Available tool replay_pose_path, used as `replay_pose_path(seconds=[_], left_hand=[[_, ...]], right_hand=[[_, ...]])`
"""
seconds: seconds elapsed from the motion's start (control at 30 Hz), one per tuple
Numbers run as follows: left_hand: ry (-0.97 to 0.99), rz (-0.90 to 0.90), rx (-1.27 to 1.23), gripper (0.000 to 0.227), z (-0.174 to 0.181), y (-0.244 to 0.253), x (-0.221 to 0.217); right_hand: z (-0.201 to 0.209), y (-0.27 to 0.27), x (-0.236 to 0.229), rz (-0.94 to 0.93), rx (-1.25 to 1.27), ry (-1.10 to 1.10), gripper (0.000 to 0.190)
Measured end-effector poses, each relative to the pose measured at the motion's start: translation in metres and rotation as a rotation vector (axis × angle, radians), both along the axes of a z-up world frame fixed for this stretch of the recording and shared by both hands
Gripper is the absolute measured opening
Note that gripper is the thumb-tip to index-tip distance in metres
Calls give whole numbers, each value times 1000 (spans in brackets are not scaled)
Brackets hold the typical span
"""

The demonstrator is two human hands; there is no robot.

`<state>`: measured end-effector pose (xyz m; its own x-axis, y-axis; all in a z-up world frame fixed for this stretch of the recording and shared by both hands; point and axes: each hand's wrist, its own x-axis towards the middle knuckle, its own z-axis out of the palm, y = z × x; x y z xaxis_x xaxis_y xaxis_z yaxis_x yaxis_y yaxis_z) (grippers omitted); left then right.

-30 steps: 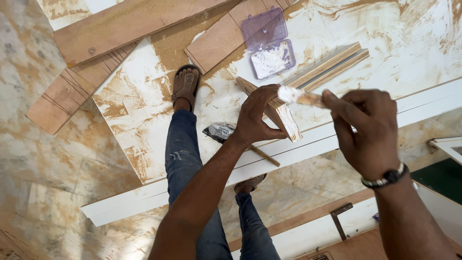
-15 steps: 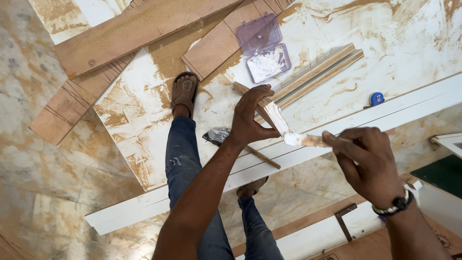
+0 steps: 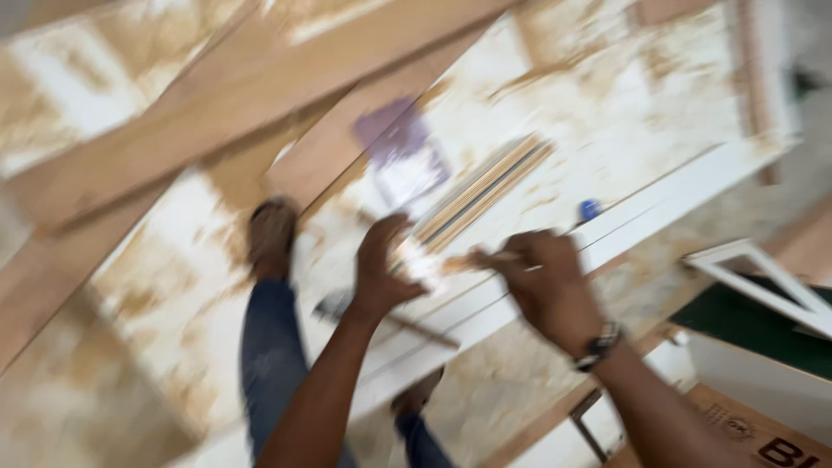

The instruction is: The person applies adhesive to the edges of wooden boards using a small stick and then hammers wooden strips onto the boards.

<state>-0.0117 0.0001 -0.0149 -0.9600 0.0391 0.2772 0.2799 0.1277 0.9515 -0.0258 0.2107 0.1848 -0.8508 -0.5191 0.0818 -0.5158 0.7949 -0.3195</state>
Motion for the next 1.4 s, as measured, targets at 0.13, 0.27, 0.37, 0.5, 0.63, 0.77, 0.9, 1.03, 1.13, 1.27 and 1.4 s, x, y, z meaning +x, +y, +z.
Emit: replay_pose_path(seconds=[0.13, 0.27, 0.37, 0.5, 0.63, 0.77, 0.9, 1.03, 1.13, 1.27, 1.4], left_hand=[[-161, -13, 35, 97, 12, -1, 1], [14, 32, 0, 95, 8, -2, -3], [21, 20, 4, 90, 7, -3, -2], [-31, 0, -7, 92, 7, 5, -4], [-55, -38, -52, 92, 4, -2, 3], [-66, -51, 136, 87, 8, -19, -2], [-91, -159, 300, 83, 0, -39, 4], [-116, -113, 212, 82, -23, -49, 12], [-36, -169, 140, 71, -30, -59, 4], [-145, -219, -33, 89, 24, -68, -7], [-207, -307, -110, 96, 51, -68, -35]], right_hand=[[1, -16, -15, -103, -70, 37, 43], [6, -16, -23, -177, -73, 26, 42], [5, -16, -16, -50, -94, -122, 39], [-34, -8, -18, -160, -51, -60, 43], [-147, 50, -51, -515, -238, -281, 37], [-324, 69, -33, -792, -254, -608, 39], [-464, 24, -16, -1076, -398, -903, 39], [-529, -9, -32, -1134, -265, -887, 50], [-547, -6, -21, -953, -145, -324, 54], [-543, 13, 89, -1240, -299, -222, 10], [-525, 6, 218, -1027, -5, -582, 20]])
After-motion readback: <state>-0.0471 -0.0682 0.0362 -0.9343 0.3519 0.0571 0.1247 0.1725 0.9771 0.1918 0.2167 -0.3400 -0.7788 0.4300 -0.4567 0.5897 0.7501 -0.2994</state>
